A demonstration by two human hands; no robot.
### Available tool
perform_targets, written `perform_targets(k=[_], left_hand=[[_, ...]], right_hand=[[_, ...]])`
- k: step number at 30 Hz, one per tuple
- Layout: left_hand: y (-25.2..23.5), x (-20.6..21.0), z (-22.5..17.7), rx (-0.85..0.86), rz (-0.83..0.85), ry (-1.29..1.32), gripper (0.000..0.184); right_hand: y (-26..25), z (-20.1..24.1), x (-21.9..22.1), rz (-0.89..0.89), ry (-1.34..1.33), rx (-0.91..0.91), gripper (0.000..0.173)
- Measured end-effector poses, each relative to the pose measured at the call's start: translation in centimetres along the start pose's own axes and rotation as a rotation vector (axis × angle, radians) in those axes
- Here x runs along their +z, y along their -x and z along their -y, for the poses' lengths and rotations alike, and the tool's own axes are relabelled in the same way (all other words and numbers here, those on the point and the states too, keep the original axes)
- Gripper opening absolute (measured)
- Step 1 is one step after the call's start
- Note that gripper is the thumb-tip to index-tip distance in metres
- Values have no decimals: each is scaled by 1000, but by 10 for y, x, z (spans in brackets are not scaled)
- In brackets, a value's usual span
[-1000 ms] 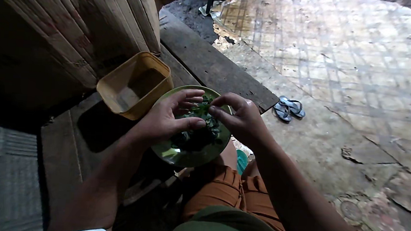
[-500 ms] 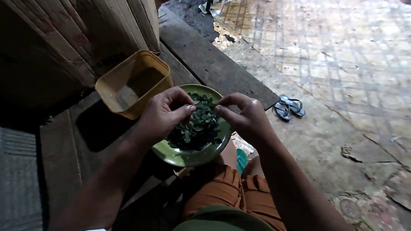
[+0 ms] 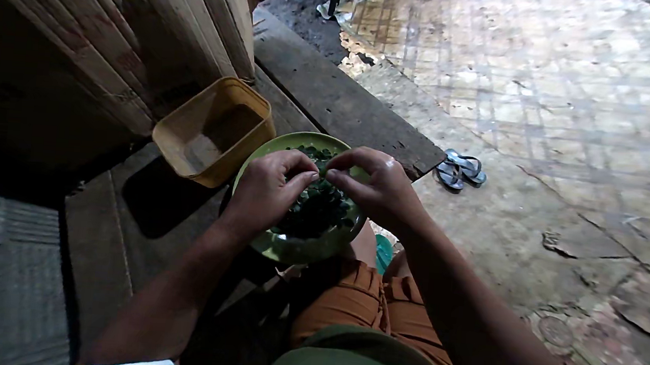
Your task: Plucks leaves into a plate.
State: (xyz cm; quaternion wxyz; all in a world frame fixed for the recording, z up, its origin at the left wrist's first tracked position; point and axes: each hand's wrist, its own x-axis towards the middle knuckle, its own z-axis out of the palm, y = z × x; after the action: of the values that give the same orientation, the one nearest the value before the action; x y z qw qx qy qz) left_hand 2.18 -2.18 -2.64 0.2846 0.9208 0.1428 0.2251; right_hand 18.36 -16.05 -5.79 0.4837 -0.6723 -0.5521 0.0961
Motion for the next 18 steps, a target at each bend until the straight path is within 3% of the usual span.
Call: perform_targets(k=[6,15,18], left_hand=[[-2,-5,1,15,-34,-7,10],[-13,-68,38,-170,-339,-395,24],[-13,-70,42,-190,-257,-480,30]], right_hand=[[-2,1,3,-22,52,-24,14],[1,-8,-2,38,134,19,14],[1,-4,1,73,175,-3,15]])
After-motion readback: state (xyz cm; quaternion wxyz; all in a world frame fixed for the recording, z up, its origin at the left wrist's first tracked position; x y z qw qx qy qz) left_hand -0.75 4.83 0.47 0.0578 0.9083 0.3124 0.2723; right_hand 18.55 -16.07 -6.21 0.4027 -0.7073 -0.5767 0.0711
